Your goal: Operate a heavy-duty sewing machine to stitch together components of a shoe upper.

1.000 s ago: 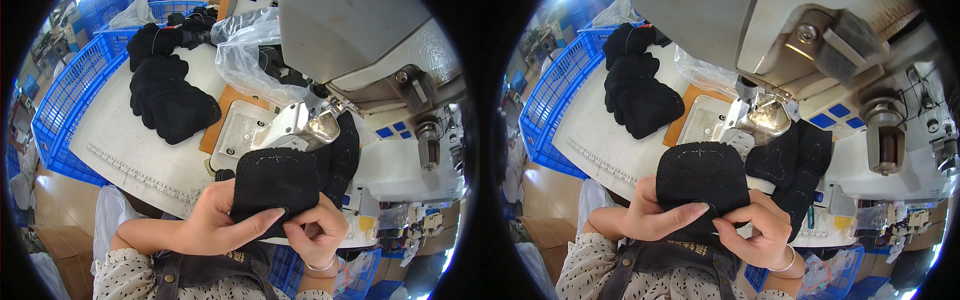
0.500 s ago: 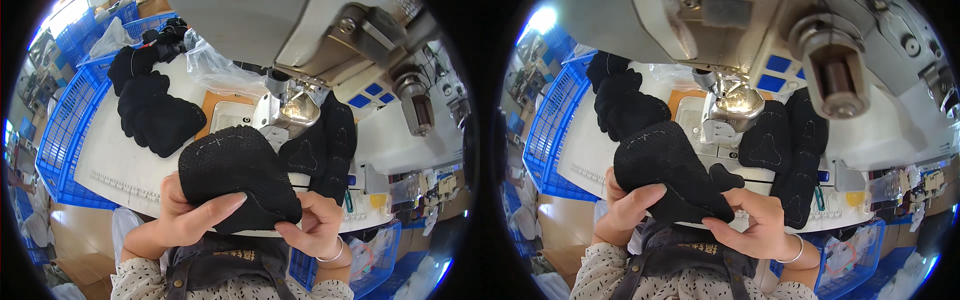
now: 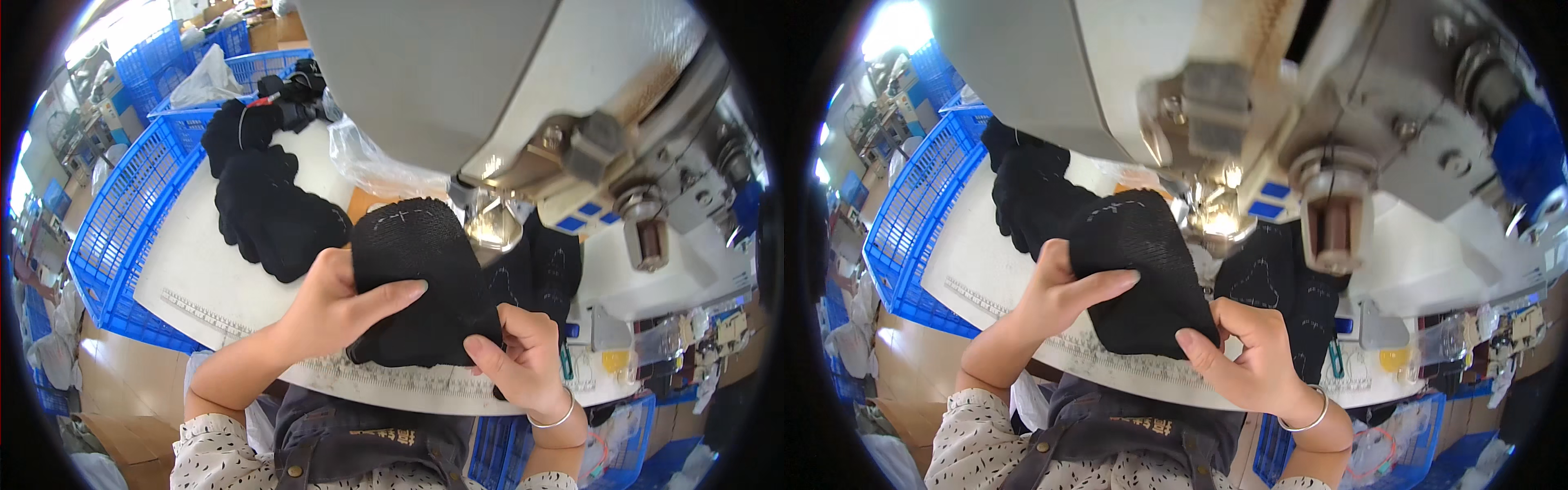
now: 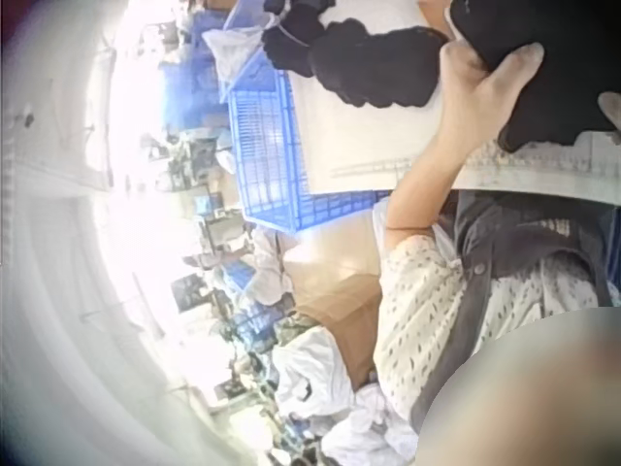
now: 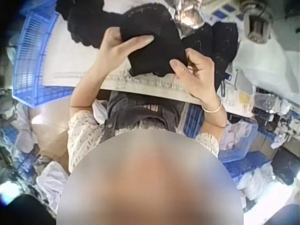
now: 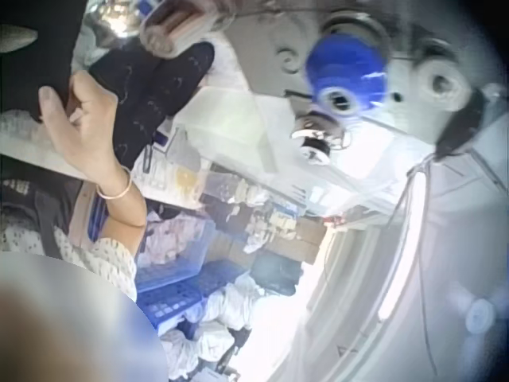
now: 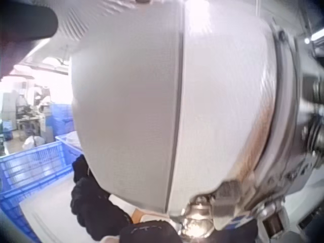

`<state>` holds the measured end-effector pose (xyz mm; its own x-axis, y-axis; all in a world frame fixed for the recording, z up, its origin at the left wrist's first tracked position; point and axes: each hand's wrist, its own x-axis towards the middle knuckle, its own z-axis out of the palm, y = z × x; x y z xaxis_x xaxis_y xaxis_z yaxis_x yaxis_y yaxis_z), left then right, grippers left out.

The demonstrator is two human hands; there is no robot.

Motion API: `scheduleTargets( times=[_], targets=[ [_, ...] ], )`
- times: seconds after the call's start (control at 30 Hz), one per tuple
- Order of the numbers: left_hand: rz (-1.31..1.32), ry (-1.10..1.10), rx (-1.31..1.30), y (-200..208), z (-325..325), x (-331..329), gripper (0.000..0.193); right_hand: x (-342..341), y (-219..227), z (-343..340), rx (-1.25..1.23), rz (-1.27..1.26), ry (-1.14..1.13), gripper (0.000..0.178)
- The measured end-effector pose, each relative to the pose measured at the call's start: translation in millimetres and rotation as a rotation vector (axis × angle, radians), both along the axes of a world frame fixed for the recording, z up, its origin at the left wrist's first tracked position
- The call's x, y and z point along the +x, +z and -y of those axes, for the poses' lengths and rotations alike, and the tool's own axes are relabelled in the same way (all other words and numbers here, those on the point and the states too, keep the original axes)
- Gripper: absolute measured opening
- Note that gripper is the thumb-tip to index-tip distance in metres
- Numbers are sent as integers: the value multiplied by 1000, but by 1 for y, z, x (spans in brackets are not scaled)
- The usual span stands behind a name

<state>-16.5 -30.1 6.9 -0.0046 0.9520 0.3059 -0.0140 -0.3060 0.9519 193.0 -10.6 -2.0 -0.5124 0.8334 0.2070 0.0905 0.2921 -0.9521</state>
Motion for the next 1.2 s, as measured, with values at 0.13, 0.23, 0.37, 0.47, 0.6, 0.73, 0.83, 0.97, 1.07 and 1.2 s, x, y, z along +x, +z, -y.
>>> scheduleTargets(
  times=[0.13, 0.23, 0.37, 0.47, 0.6, 0.73, 0.83, 0.97, 1.07, 1.2],
  targets=[
    [27, -145, -212, -9, -26, -14, 14, -8, 5, -18, -164, -42, 25, 31],
    [26, -166, -276, -2, -35, -16, 15, -9, 10, -30, -279, -65, 65, 26],
    [30, -186, -333, 10, -53, -12, 20, -12, 14, -33, -394, -235, -6, 16],
    [17, -157, -289, 22, -63, -8, 22, -15, 12, -30, -343, -290, -148, 16],
    [-295, -224, -52, 19, -83, -11, 28, -9, 6, -41, -270, -263, -98, 11],
    [-139, -239, -98, 5, -98, -8, 24, -8, 4, -42, -274, -253, -97, 12],
    [-35, -219, -215, 7, -98, -4, 22, -7, 4, -44, -251, -231, -94, 14],
    [87, -206, -261, 6, -98, -3, 21, -7, 4, -42, -261, -204, -115, 13],
    [143, -193, -238, 8, -95, 1, 21, -6, -1, -41, -274, -256, -105, 13],
    [172, -216, -238, 1, -99, -3, 22, -7, 1, -40, -281, -250, -99, 13]
  ],
)
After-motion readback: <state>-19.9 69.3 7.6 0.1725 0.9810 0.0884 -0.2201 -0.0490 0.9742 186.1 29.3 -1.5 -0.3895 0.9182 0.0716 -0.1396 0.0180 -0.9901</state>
